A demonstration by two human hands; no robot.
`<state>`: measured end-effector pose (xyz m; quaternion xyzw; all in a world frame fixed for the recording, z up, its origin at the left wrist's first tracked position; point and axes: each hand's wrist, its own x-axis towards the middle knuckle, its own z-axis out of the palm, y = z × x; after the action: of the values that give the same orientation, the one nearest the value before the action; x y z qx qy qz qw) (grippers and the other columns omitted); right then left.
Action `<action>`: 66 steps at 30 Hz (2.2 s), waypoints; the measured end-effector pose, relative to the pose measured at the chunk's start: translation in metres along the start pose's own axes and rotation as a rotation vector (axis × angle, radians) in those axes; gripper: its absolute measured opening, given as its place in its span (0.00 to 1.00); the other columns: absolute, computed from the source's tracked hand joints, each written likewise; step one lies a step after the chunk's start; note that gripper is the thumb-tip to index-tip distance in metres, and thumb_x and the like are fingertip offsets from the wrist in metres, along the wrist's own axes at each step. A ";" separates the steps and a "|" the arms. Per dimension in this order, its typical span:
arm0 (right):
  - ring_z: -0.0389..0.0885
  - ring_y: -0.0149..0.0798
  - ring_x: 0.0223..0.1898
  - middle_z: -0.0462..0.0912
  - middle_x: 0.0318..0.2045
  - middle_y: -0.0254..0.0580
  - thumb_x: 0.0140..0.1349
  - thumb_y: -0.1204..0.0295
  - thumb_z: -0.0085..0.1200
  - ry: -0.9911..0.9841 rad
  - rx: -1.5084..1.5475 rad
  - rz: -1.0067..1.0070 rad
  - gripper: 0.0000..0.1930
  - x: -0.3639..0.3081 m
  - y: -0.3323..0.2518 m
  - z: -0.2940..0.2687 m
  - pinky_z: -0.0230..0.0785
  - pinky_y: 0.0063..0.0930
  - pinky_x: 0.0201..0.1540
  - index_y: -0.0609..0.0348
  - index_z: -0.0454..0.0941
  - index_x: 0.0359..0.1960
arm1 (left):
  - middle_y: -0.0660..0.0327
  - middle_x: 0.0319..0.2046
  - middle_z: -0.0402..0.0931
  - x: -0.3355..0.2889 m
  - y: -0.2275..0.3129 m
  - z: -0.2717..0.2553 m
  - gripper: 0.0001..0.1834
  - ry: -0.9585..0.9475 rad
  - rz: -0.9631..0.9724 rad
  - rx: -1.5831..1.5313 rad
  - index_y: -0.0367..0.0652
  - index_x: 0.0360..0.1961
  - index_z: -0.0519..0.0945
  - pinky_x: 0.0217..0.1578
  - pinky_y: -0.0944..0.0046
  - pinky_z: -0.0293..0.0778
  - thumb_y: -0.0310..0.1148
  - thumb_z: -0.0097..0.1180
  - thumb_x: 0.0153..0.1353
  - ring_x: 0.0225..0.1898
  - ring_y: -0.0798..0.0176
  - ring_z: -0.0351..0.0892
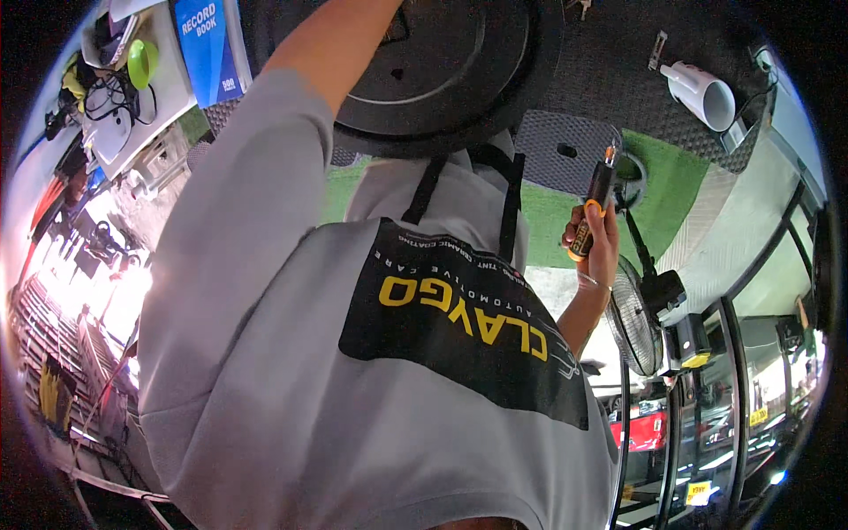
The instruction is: Repairing a wall clock using an electric screwdriver.
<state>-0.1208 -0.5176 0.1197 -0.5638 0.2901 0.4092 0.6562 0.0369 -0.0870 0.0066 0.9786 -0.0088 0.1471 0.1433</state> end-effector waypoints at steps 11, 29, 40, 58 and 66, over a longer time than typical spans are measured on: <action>0.73 0.29 0.20 0.75 0.26 0.37 0.66 0.68 0.51 -0.018 -0.009 -0.031 0.10 -0.005 -0.003 -0.007 0.66 0.23 0.20 0.55 0.69 0.45 | 0.62 0.37 0.75 0.009 0.007 -0.002 0.06 0.009 -0.117 -0.185 0.43 0.33 0.80 0.46 0.58 0.71 0.33 0.58 0.55 0.46 0.56 0.71; 0.72 0.25 0.18 0.73 0.27 0.30 0.58 0.70 0.61 -0.044 0.109 -0.093 0.25 0.044 0.045 0.049 0.65 0.21 0.19 0.58 0.68 0.56 | 0.62 0.42 0.80 0.031 -0.029 -0.006 0.10 -0.416 -0.154 -0.295 0.49 0.36 0.81 0.53 0.56 0.68 0.40 0.60 0.56 0.47 0.54 0.78; 0.74 0.26 0.19 0.77 0.31 0.31 0.56 0.65 0.65 -0.161 0.169 -0.045 0.32 0.074 0.053 0.118 0.68 0.22 0.20 0.61 0.66 0.60 | 0.61 0.39 0.81 0.053 -0.055 -0.024 0.12 -0.662 -0.181 -0.381 0.41 0.36 0.82 0.53 0.60 0.68 0.37 0.63 0.54 0.46 0.60 0.78; 0.74 0.22 0.23 0.77 0.30 0.32 0.58 0.69 0.61 0.040 -0.012 -0.284 0.27 0.117 -0.011 0.127 0.66 0.14 0.18 0.61 0.68 0.58 | 0.62 0.41 0.81 0.038 -0.102 -0.037 0.14 -0.783 -0.351 -0.553 0.42 0.37 0.83 0.54 0.62 0.67 0.37 0.67 0.50 0.48 0.63 0.76; 0.81 0.49 0.43 0.69 0.56 0.52 0.55 0.66 0.60 0.225 -0.651 -0.756 0.29 0.222 -0.055 0.172 0.76 0.34 0.42 0.61 0.68 0.58 | 0.63 0.41 0.82 0.041 -0.084 -0.041 0.16 -0.729 -0.328 -0.522 0.41 0.38 0.84 0.54 0.62 0.67 0.37 0.66 0.49 0.48 0.63 0.77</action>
<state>0.0229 -0.3046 -0.0057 -0.8451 -0.0077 0.1489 0.5134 0.0700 0.0062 0.0324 0.8863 0.0592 -0.2373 0.3933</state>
